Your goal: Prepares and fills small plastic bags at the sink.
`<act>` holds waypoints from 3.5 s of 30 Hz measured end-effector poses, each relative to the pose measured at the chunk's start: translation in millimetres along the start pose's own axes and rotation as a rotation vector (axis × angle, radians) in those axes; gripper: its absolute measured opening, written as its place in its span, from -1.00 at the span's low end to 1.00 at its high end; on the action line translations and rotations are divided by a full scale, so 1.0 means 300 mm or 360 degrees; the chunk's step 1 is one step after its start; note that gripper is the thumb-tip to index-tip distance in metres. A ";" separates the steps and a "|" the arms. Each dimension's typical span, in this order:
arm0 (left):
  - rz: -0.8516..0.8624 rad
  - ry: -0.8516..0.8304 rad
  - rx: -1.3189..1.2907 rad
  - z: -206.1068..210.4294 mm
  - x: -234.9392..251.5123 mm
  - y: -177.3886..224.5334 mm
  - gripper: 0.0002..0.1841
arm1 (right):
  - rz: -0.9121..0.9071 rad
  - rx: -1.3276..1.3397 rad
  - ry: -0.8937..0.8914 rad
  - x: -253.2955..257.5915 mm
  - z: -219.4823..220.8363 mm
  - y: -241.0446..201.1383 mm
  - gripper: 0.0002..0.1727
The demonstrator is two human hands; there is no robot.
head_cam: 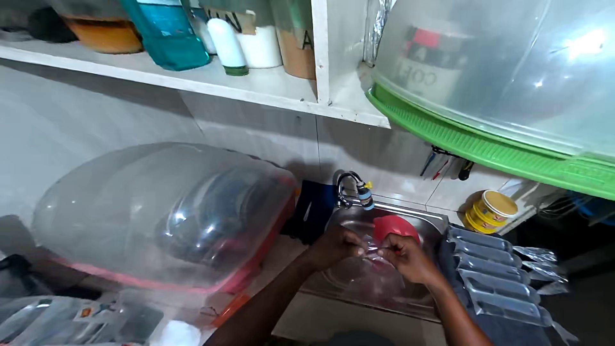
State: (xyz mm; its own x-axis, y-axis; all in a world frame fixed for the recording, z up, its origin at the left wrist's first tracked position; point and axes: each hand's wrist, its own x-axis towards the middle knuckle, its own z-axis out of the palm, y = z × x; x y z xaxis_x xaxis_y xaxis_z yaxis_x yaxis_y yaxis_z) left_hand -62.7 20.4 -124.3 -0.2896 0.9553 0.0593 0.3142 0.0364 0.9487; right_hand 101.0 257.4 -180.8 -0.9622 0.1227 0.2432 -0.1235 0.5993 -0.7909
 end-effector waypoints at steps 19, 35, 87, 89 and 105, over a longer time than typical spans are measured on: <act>-0.0176 0.0868 -0.0235 0.182 -0.022 -0.184 -0.84 | 0.0291 -0.0681 0.0398 -0.032 0.226 0.081 -0.75; 0.0299 0.0609 0.0733 0.232 -0.035 -0.215 -0.72 | 0.0519 -0.0222 0.0332 -0.085 0.248 -0.003 -0.74; -0.0197 0.0223 0.0947 0.106 0.247 -0.193 -0.70 | 0.0698 -0.1400 0.0524 0.101 -0.484 -0.152 -0.29; -0.0200 0.0214 0.0947 0.107 0.246 -0.193 -0.70 | 0.0684 -0.1400 0.0514 0.104 -0.487 -0.155 -0.28; -0.0214 0.0202 0.0942 0.094 0.248 -0.199 -0.68 | 0.0561 -0.1407 0.0442 0.133 -0.512 -0.333 -0.28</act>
State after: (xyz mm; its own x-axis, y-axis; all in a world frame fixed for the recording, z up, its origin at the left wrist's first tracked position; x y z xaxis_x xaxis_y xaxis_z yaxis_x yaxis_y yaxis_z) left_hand -77.5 97.6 -185.4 -0.4555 0.8900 0.0221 0.7050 0.3454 0.6194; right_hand 112.3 323.8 -5.8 -0.8040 0.5209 0.2869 0.4933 0.8536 -0.1673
